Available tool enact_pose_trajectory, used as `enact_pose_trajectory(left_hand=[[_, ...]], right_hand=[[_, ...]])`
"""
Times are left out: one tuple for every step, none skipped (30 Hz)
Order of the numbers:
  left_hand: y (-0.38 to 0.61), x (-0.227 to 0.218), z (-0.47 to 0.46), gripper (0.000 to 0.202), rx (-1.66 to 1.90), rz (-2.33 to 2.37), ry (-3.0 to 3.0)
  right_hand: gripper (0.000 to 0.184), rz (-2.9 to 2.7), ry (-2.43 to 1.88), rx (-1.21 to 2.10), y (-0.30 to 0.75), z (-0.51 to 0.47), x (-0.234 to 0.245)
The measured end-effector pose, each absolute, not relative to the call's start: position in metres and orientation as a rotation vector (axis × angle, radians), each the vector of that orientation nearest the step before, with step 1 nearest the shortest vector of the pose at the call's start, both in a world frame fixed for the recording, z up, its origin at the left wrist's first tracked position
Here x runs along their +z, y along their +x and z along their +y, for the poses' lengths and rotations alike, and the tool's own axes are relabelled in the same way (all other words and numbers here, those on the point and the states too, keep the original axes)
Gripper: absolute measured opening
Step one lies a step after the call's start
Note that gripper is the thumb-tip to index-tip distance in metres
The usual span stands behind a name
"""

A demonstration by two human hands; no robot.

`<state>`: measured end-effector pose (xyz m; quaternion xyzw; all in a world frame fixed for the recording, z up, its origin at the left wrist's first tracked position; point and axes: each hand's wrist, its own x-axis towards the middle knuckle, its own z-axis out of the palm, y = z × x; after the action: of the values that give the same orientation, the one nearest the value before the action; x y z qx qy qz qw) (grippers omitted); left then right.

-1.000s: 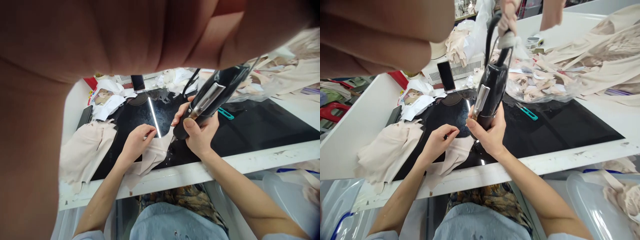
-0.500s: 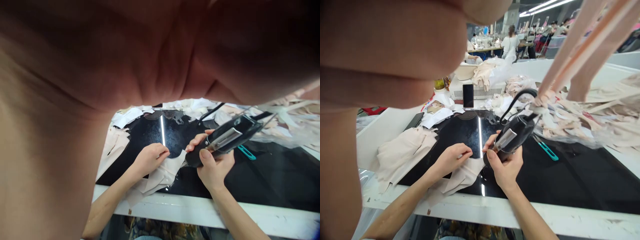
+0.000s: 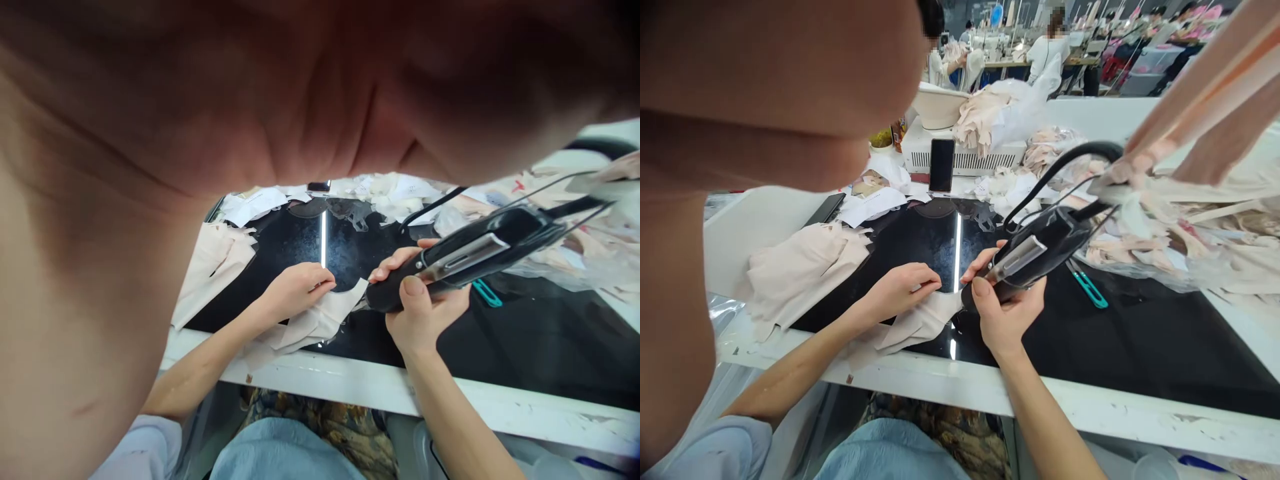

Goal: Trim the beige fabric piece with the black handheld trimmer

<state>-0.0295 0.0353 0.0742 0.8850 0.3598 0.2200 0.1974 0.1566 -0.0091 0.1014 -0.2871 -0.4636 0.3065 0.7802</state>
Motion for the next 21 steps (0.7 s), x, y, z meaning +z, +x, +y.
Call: enact_pose_trajectory(left_hand=[[-0.029, 0.075, 0.035, 0.019, 0.611, 1.008, 2.480], [-0.029, 0.076, 0.035, 0.019, 0.607, 1.009, 2.484], [-0.029, 0.077, 0.035, 0.019, 0.602, 1.011, 2.489], [-0.028, 0.078, 0.035, 0.019, 0.596, 1.011, 2.494], [-0.028, 0.079, 0.035, 0.018, 0.591, 1.012, 2.500], [-0.028, 0.080, 0.035, 0.018, 0.587, 1.014, 2.506], [-0.028, 0.081, 0.035, 0.018, 0.585, 1.016, 2.512], [-0.028, 0.081, 0.035, 0.018, 0.584, 1.019, 2.517], [-0.028, 0.082, 0.035, 0.017, 0.584, 1.021, 2.522], [-0.028, 0.083, 0.035, 0.017, 0.584, 1.023, 2.526], [-0.028, 0.083, 0.035, 0.017, 0.584, 1.023, 2.529], [-0.028, 0.084, 0.035, 0.017, 0.585, 1.022, 2.531], [-0.028, 0.084, 0.035, 0.017, 0.588, 1.021, 2.532], [-0.028, 0.084, 0.035, 0.017, 0.591, 1.019, 2.532], [-0.028, 0.084, 0.035, 0.016, 0.595, 1.017, 2.533], [-0.028, 0.084, 0.036, 0.016, 0.599, 1.016, 2.533], [-0.028, 0.084, 0.036, 0.016, 0.602, 1.017, 2.534], [-0.028, 0.084, 0.036, 0.016, 0.602, 1.019, 2.535], [-0.028, 0.084, 0.036, 0.015, 0.602, 1.022, 2.535], [-0.028, 0.084, 0.036, 0.015, 0.599, 1.026, 2.535], [-0.028, 0.085, 0.036, 0.015, 0.593, 1.030, 2.535]], right_hand=[[0.044, -1.001, -0.608, 0.659, 0.157, -0.009, 0.102], [0.043, -0.997, -0.599, 0.660, 0.157, -0.008, 0.103], [0.042, -0.991, -0.595, 0.661, 0.157, -0.008, 0.104], [0.042, -0.983, -0.598, 0.662, 0.157, -0.007, 0.105], [0.042, -0.977, -0.601, 0.659, 0.157, -0.007, 0.105], [0.042, -0.974, -0.602, 0.653, 0.157, -0.007, 0.106], [0.042, -0.975, -0.601, 0.646, 0.156, -0.006, 0.107], [0.042, -0.980, -0.599, 0.641, 0.156, -0.006, 0.107], [0.042, -0.982, -0.594, 0.637, 0.155, -0.006, 0.108], [0.042, -0.983, -0.594, 0.639, 0.155, -0.005, 0.108], [0.043, -0.984, -0.595, 0.638, 0.155, -0.005, 0.108], [0.043, -0.983, -0.598, 0.630, 0.155, -0.004, 0.107], [0.043, -0.982, -0.604, 0.614, 0.155, -0.003, 0.107], [0.042, -0.982, -0.610, 0.594, 0.155, -0.002, 0.106], [0.042, -0.984, -0.612, 0.577, 0.155, -0.001, 0.105], [0.041, -0.986, -0.609, 0.566, 0.155, 0.001, 0.103], [0.040, -0.986, -0.600, 0.559, 0.155, 0.002, 0.102], [0.039, -0.990, -0.588, 0.558, 0.156, 0.003, 0.101], [0.038, -0.997, -0.574, 0.556, 0.156, 0.004, 0.101], [0.038, -1.003, -0.561, 0.550, 0.156, 0.004, 0.100], [0.038, -1.008, -0.553, 0.544, 0.157, 0.005, 0.099]])
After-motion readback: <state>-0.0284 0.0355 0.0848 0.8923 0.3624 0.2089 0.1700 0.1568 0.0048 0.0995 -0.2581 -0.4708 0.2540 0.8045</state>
